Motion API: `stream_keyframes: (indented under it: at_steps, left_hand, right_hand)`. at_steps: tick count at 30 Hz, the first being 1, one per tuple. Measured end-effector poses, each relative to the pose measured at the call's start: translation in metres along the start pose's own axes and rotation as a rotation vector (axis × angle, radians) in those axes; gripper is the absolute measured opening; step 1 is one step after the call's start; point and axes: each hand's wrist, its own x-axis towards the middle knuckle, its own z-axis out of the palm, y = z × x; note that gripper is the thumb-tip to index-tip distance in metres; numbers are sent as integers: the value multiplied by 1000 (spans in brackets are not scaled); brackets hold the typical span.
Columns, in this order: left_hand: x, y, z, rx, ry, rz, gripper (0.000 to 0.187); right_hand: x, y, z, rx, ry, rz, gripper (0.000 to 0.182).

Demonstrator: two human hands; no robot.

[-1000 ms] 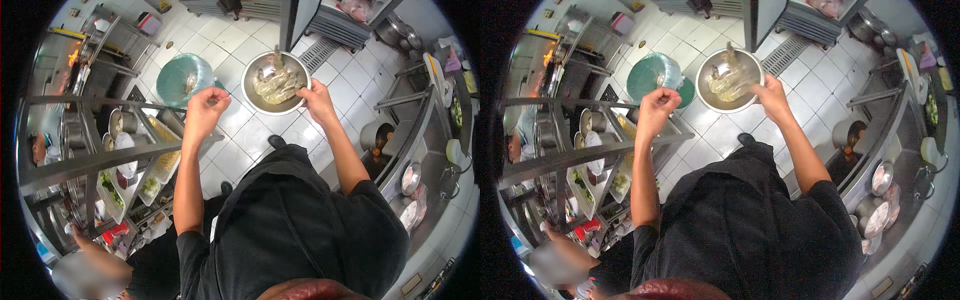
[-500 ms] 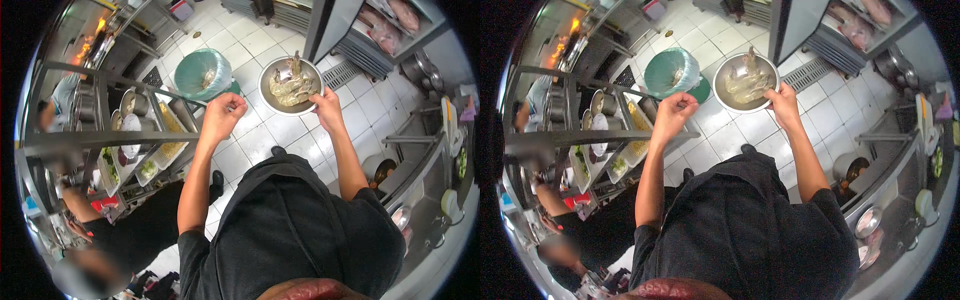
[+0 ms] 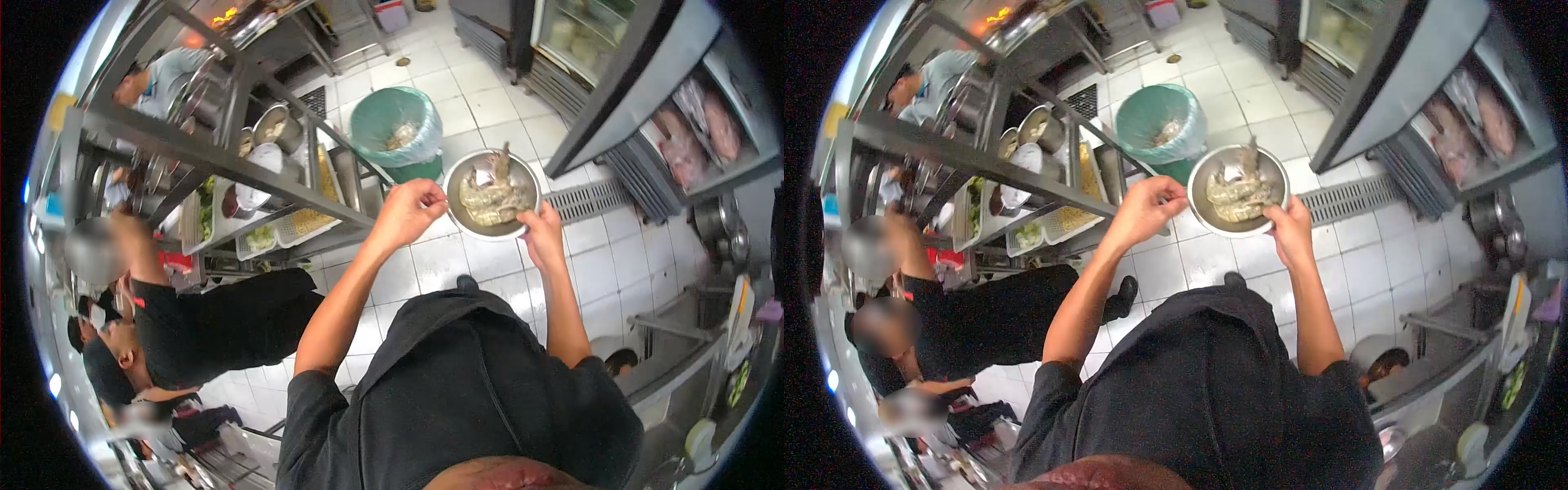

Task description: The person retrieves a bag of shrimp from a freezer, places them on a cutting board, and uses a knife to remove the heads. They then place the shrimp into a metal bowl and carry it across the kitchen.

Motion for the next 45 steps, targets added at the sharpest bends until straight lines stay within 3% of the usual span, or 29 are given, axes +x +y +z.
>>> stream_keyframes:
  at_steps: [19,30,45]
  left_hand:
    - [7,30,-12,40,2,16,14]
    - [-24,10,-34,-26,124,-154,15]
    - [-56,-91,-143,-493,403,-343,3]
  right_hand:
    - [0,-31,-2,29,-55,41,22]
    - [15,-25,10,16,-144,63,21]
    - [46,-10,147,-94,-52,24,23]
